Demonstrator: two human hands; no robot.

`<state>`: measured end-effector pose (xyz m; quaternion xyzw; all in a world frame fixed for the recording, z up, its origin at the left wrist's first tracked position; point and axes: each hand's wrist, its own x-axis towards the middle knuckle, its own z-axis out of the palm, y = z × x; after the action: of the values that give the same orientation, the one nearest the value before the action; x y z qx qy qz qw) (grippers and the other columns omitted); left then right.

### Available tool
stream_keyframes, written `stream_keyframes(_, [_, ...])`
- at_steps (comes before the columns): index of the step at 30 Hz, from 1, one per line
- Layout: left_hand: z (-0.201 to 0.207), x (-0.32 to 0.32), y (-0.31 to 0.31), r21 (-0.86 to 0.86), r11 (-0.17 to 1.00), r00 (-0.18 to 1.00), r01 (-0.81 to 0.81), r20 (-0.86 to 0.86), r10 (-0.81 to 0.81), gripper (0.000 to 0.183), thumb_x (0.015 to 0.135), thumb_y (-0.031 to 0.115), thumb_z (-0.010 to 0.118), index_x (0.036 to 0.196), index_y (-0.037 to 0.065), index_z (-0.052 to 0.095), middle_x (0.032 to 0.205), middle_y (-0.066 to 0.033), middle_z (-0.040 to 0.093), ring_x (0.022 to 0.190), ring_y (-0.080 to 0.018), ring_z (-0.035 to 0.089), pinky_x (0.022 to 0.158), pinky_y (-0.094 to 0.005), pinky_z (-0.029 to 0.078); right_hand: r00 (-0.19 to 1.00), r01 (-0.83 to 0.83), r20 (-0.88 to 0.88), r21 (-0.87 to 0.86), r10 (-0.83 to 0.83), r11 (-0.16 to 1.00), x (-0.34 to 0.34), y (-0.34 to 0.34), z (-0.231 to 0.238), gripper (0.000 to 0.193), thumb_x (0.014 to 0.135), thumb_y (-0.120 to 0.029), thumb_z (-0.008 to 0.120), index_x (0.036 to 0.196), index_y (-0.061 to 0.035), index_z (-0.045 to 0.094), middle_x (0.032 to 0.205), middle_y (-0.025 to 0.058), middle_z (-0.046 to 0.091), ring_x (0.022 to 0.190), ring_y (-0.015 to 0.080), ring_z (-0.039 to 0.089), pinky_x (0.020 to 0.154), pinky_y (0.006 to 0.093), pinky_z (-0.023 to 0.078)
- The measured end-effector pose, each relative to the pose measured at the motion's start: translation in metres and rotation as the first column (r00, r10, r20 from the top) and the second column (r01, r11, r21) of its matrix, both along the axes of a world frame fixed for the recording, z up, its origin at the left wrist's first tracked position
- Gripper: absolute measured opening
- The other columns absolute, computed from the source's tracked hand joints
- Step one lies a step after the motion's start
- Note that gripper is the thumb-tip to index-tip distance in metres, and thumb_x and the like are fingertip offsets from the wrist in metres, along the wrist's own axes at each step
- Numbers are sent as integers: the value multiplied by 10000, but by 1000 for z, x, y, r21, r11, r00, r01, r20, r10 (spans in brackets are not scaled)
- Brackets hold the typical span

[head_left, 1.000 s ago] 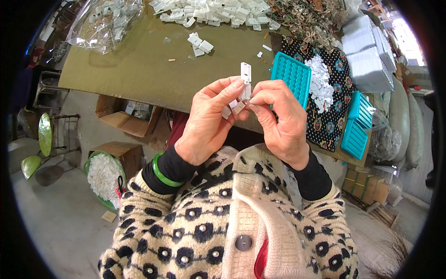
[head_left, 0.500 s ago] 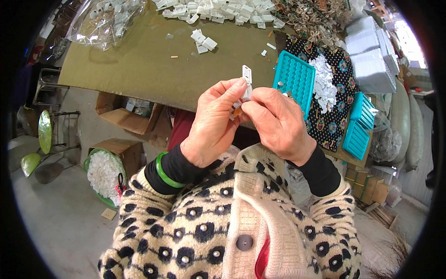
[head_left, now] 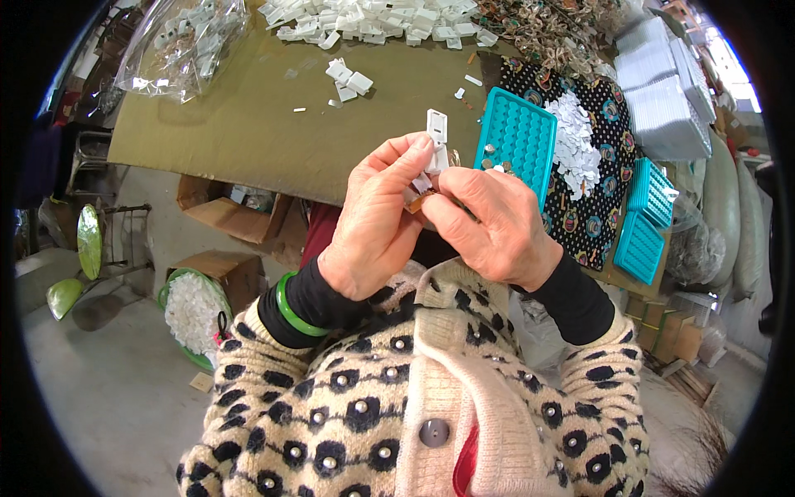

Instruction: The person repeatedly picks small white plastic housings and metal contacts from a table, inserts the contacts into the housings, and places the assembled units into a blue tray. The person handles items one at a time, occasionally repositioning parts on the table.

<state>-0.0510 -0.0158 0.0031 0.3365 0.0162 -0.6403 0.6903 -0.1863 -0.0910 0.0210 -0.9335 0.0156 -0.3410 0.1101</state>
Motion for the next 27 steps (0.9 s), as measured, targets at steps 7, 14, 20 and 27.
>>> stream_keyframes(7, [-10, 12, 6, -153, 983, 994, 105, 58, -97, 306, 950, 98, 616, 1239, 5, 578, 1021, -98, 670, 852, -171, 655, 704, -287, 570, 971, 86, 88, 743, -224, 664, -13, 2, 4, 63, 890, 28, 617, 938, 0, 589, 904, 55, 610, 709, 88, 582, 601, 222, 458])
stream_keyframes(14, [-9, 9, 10, -211, 966, 984, 149, 123, -125, 359, 882, 22, 670, 1233, 8, 601, 1039, -132, 684, 858, -197, 685, 752, -314, 592, 980, 19, -6, 998, -198, 64, -16, -1, 9, 63, 875, 0, 637, 930, 4, 608, 816, 17, 623, 646, 44, 545, 569, 188, 442])
stream_keyframes(20, [-13, 11, 10, -254, 960, 977, 118, 203, -66, 329, 840, -30, 697, 1161, -4, 632, 1008, -139, 686, 838, -210, 689, 734, -334, 600, 990, 37, -56, 988, -127, -147, -14, -4, 18, 93, 860, -24, 657, 925, 25, 612, 789, 25, 620, 599, 42, 502, 525, 185, 396])
stream_keyframes(27, [-18, 9, 10, -358, 933, 929, 43, 359, 95, 255, 803, -82, 718, 1047, -20, 676, 888, -81, 648, 759, -182, 654, 685, -310, 583, 989, 84, -105, 978, -102, -190, -7, -1, 25, 92, 883, -28, 657, 943, 31, 621, 782, 23, 623, 606, 43, 503, 524, 189, 394])
